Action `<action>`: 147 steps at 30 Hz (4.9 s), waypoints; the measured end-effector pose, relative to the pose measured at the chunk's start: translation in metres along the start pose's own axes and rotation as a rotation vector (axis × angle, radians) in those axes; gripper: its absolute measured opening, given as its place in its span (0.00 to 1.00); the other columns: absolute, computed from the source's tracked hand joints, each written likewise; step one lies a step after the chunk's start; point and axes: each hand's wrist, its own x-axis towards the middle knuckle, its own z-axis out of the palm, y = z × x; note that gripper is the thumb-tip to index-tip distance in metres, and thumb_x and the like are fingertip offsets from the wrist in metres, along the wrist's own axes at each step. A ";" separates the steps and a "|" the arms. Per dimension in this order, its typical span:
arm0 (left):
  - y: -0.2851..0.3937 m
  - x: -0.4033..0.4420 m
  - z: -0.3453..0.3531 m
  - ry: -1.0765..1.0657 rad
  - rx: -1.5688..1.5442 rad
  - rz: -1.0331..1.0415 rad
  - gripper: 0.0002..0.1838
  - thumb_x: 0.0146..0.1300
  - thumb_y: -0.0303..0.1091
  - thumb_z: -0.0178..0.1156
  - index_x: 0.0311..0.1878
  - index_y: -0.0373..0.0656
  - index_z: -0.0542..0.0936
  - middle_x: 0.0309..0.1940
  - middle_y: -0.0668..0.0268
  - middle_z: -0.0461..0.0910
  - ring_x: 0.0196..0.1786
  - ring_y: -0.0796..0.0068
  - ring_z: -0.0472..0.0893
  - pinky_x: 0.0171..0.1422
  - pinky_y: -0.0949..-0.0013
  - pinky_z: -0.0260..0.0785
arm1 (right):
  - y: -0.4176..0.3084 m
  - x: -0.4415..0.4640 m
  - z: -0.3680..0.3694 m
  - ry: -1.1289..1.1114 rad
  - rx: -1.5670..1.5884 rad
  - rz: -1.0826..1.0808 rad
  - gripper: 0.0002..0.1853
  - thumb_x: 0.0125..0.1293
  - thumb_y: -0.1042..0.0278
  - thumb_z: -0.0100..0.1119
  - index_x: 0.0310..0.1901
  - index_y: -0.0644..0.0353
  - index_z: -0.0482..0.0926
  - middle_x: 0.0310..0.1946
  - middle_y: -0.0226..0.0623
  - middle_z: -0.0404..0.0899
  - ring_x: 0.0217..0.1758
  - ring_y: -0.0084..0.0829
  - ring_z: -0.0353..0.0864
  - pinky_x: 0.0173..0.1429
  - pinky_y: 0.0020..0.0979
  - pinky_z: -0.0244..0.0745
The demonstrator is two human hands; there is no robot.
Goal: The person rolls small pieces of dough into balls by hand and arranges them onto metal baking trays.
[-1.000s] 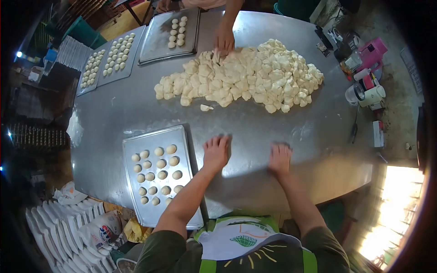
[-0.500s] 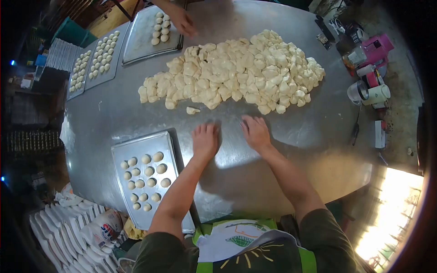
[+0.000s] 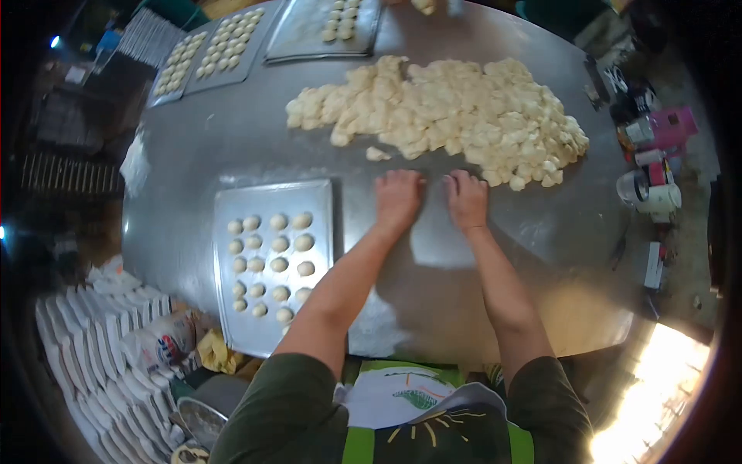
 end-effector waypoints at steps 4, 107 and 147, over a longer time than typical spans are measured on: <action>-0.010 -0.058 -0.026 -0.004 -0.122 0.017 0.05 0.65 0.34 0.61 0.39 0.45 0.83 0.45 0.59 0.81 0.51 0.54 0.78 0.52 0.48 0.68 | -0.022 -0.052 -0.030 -0.002 0.099 -0.081 0.15 0.66 0.67 0.67 0.52 0.62 0.81 0.46 0.48 0.81 0.49 0.51 0.81 0.56 0.44 0.76; 0.246 -0.371 -0.375 -0.725 -2.586 0.367 0.11 0.67 0.25 0.68 0.50 0.29 0.84 0.41 0.60 0.85 0.39 0.70 0.85 0.38 0.70 0.78 | -0.141 -0.343 -0.241 -0.111 1.249 -0.031 0.21 0.62 0.60 0.75 0.53 0.62 0.84 0.43 0.36 0.83 0.48 0.32 0.79 0.56 0.34 0.71; 0.269 -0.338 -0.336 -1.205 -2.789 0.157 0.12 0.67 0.25 0.67 0.51 0.31 0.83 0.42 0.55 0.84 0.32 0.63 0.83 0.33 0.62 0.76 | -0.142 -0.349 -0.225 -0.163 1.049 -0.073 0.22 0.61 0.64 0.74 0.55 0.61 0.82 0.46 0.38 0.83 0.50 0.34 0.81 0.56 0.37 0.74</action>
